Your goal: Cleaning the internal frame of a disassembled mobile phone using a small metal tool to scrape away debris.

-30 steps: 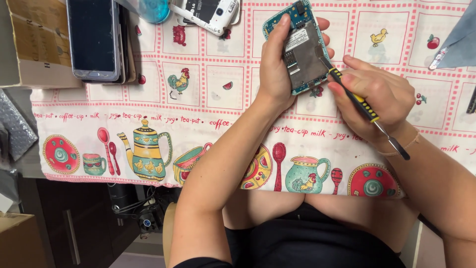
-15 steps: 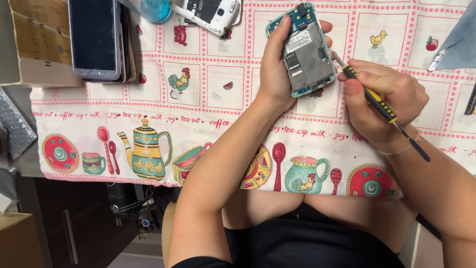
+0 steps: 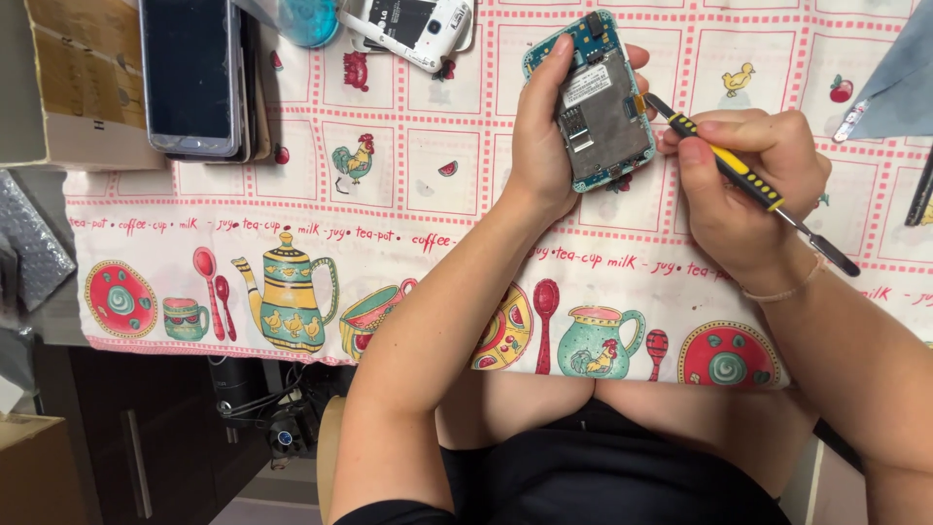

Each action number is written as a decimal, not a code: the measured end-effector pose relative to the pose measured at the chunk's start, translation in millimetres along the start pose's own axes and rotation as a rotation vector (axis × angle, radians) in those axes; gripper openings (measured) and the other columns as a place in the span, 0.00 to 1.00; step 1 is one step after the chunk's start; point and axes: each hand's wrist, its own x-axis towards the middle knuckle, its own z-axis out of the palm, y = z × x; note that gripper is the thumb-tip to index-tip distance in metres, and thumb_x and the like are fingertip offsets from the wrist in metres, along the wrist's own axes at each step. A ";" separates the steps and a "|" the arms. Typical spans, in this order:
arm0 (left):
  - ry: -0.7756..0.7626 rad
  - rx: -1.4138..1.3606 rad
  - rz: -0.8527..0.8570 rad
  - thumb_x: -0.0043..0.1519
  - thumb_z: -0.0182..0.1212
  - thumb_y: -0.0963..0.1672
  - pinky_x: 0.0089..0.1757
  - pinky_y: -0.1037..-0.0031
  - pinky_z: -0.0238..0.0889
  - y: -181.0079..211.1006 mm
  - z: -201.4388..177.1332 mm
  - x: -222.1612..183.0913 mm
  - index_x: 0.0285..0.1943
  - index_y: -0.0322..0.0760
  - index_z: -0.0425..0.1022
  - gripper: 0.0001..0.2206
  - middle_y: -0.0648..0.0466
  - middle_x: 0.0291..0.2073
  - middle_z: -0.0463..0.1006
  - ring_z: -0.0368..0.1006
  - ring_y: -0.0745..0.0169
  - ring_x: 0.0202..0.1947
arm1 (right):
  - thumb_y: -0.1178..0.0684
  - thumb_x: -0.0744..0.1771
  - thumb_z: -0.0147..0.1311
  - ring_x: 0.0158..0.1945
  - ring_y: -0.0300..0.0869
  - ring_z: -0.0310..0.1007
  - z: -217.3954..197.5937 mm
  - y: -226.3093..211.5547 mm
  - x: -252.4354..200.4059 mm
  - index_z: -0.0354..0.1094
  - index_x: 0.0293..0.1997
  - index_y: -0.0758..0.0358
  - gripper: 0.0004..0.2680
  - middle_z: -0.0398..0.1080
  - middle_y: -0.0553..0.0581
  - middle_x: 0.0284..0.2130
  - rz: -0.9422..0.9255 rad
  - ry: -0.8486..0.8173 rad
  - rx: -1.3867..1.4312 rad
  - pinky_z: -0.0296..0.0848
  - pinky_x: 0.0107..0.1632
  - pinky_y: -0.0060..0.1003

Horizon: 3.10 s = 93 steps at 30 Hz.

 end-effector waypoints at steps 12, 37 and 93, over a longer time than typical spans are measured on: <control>0.000 -0.054 0.156 0.72 0.50 0.57 0.39 0.67 0.74 -15.5 2.1 -1.8 0.50 0.33 0.70 0.23 0.49 0.34 0.77 0.77 0.57 0.32 | 0.69 0.72 0.53 0.55 0.63 0.75 0.9 -16.3 15.7 0.70 0.54 0.81 0.05 0.74 0.76 0.51 -0.057 -0.169 -0.161 0.73 0.62 0.51; 0.011 1.308 0.381 0.60 0.46 0.66 0.51 0.52 0.60 9.9 42.5 -49.2 0.62 0.30 0.51 0.41 0.40 0.41 0.66 0.68 0.31 0.48 | 0.70 0.61 0.65 0.54 0.53 0.75 5.6 0.6 3.9 0.70 0.51 0.73 0.15 0.74 0.67 0.46 0.169 -0.083 0.132 0.72 0.60 0.48; -0.854 1.361 1.218 0.42 0.49 0.72 0.48 0.52 0.61 -36.0 46.5 -84.3 0.41 0.32 0.70 0.44 0.42 0.42 0.76 0.73 0.40 0.34 | 0.63 0.73 0.55 0.46 0.36 0.72 1.4 -6.2 25.8 0.64 0.52 0.61 0.05 0.70 0.56 0.47 0.432 0.307 0.119 0.77 0.46 0.28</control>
